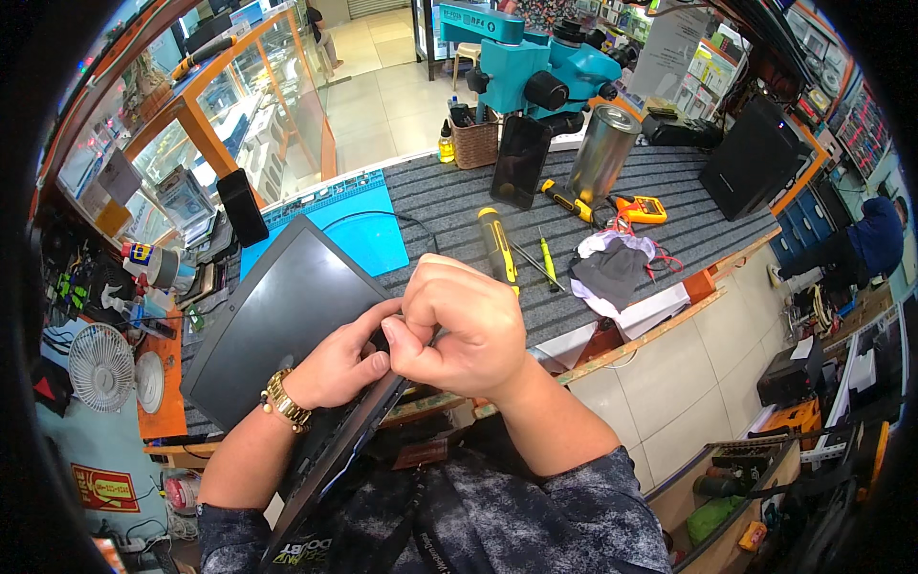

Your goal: The person handles a small electronic component with tweezers and their fingers, then installs it into a laptop chassis and presses down on the edges.

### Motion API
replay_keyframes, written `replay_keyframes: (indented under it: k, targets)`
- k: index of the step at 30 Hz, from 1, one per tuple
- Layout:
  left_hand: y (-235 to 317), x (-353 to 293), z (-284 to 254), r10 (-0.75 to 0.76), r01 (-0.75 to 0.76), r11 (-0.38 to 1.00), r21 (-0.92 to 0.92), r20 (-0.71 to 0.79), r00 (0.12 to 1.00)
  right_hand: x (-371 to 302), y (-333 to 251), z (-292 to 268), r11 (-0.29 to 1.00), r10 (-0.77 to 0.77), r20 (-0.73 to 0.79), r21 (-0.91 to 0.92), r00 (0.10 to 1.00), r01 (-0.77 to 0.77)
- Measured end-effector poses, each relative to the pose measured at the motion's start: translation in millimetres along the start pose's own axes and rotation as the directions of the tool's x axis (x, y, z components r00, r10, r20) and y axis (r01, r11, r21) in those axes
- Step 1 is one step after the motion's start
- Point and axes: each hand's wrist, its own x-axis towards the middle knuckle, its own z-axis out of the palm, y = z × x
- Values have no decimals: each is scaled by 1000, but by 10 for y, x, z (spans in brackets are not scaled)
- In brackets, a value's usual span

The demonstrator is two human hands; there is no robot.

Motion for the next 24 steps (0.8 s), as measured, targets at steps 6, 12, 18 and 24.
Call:
replay_keyframes:
  k: [6, 12, 18, 24]
  targets:
    - [-4, -3, -14, -14, 14, 1000, 0, 27, 1000, 3, 15, 11, 1000, -5, -5, 6, 1000, 5]
    - [22, -7, -8, -79, 80, 997, -4, 31, 996, 0, 29, 10, 1000, -14, -2, 16, 1000, 14]
    - [53, -3, -18, -97, 98, 995, -15, 46, 994, -24, 25, -8, 1000, 4, 3, 14, 1000, -4]
    - [32, -1, -6, -79, 80, 996, -24, 38, 996, -22, 20, -16, 1000, -4, 2, 12, 1000, 4]
